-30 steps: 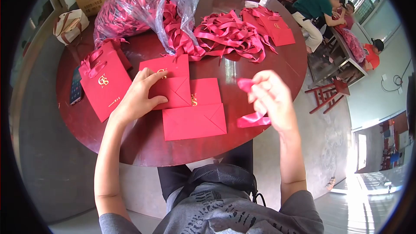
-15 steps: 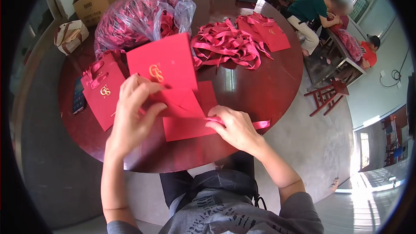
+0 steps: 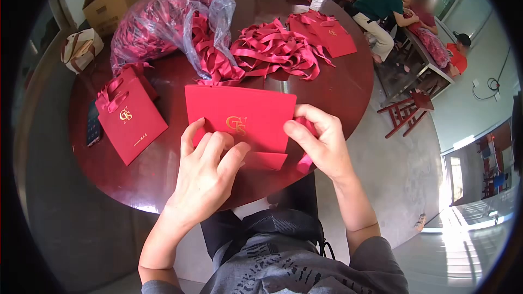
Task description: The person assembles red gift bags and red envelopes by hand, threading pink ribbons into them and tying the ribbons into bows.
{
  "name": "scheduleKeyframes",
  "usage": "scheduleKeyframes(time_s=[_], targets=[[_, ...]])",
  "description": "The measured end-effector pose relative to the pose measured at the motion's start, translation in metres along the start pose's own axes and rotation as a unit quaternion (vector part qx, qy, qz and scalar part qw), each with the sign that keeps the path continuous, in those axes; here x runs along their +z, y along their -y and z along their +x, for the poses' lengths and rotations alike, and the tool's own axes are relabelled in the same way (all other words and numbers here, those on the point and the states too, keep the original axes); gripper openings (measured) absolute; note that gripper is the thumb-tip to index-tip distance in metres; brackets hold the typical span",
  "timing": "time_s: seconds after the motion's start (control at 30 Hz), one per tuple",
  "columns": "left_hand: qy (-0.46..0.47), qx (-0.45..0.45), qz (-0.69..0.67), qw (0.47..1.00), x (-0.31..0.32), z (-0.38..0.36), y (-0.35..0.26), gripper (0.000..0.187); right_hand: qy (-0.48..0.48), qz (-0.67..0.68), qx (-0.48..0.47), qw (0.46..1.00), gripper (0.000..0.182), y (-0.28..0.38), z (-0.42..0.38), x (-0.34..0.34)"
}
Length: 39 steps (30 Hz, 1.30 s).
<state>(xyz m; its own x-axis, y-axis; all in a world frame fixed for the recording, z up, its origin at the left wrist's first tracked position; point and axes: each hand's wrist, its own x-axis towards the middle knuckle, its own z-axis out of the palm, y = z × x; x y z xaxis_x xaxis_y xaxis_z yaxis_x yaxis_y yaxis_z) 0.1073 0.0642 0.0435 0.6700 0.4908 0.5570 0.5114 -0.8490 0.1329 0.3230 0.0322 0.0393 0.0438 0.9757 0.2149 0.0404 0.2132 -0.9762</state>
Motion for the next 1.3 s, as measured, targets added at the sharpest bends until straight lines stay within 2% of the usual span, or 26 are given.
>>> scheduleKeyframes(time_s=[0.13, 0.23, 0.3, 0.37, 0.43, 0.47, 0.5, 0.57, 0.6, 0.63, 0.73, 1.03, 1.1, 1.13, 1.17, 1.23, 1.3], targets=[[-0.011, 0.024, 0.015, 1.0, 0.007, 0.0, -0.003, 0.032, -0.049, -0.084, -0.031, 0.995, 0.021, 0.002, 0.004, -0.011], [-0.03, 0.05, -0.032, 0.998, 0.01, 0.004, -0.003, 0.039, -0.092, -0.118, -0.09, 0.985, 0.026, 0.01, 0.006, -0.023], [-0.078, 0.043, -0.124, 0.988, 0.009, 0.007, -0.001, 0.048, -0.107, -0.166, -0.11, 0.974, 0.026, 0.012, 0.006, -0.036], [-0.14, -0.022, -0.119, 0.983, 0.01, 0.005, 0.006, 0.05, -0.113, -0.166, -0.096, 0.975, 0.026, 0.015, 0.004, -0.045], [-0.166, -0.19, -0.324, 0.912, 0.021, 0.01, 0.015, 0.05, -0.115, -0.163, -0.08, 0.977, 0.025, 0.013, 0.001, -0.049], [-0.152, -0.224, -0.442, 0.855, 0.022, 0.018, 0.016, 0.052, -0.108, -0.146, -0.072, 0.981, 0.026, 0.011, 0.0, -0.05], [-0.161, -0.213, -0.442, 0.856, 0.023, 0.028, 0.018, 0.052, -0.099, -0.13, -0.069, 0.984, 0.026, 0.012, 0.001, -0.051], [-0.158, -0.151, -0.37, 0.903, 0.027, 0.04, 0.018, 0.054, -0.093, -0.102, -0.048, 0.989, 0.03, 0.02, -0.001, -0.049], [-0.134, -0.074, -0.272, 0.95, 0.021, 0.046, 0.02, 0.049, -0.09, -0.091, -0.045, 0.991, 0.03, 0.019, -0.002, -0.048], [-0.122, -0.062, -0.273, 0.952, 0.018, 0.054, 0.014, 0.041, -0.087, -0.081, -0.041, 0.992, 0.029, 0.018, -0.003, -0.048], [-0.101, -0.067, -0.256, 0.959, 0.025, 0.06, 0.013, 0.033, -0.084, -0.078, -0.044, 0.992, 0.03, 0.005, 0.0, -0.049], [-0.124, -0.09, -0.364, 0.919, 0.041, 0.06, 0.01, 0.021, -0.117, -0.008, -0.029, 0.993, 0.029, -0.007, 0.001, -0.042], [-0.097, -0.095, -0.247, 0.959, 0.029, 0.064, 0.004, 0.018, -0.118, 0.01, -0.018, 0.993, 0.028, -0.011, 0.003, -0.039], [-0.094, -0.067, -0.189, 0.975, 0.028, 0.066, 0.005, 0.019, -0.124, -0.023, -0.052, 0.991, 0.027, -0.017, 0.004, -0.037], [-0.089, -0.074, -0.189, 0.975, 0.025, 0.067, 0.005, 0.019, -0.129, -0.055, -0.084, 0.987, 0.026, -0.021, 0.004, -0.035], [0.001, -0.057, -0.133, 0.99, 0.018, 0.07, 0.005, 0.018, -0.136, -0.081, -0.087, 0.984, 0.025, -0.021, 0.003, -0.027], [0.012, -0.074, -0.133, 0.988, 0.018, 0.07, 0.009, 0.015, -0.142, -0.107, -0.093, 0.98, 0.025, -0.02, 0.002, -0.02]])
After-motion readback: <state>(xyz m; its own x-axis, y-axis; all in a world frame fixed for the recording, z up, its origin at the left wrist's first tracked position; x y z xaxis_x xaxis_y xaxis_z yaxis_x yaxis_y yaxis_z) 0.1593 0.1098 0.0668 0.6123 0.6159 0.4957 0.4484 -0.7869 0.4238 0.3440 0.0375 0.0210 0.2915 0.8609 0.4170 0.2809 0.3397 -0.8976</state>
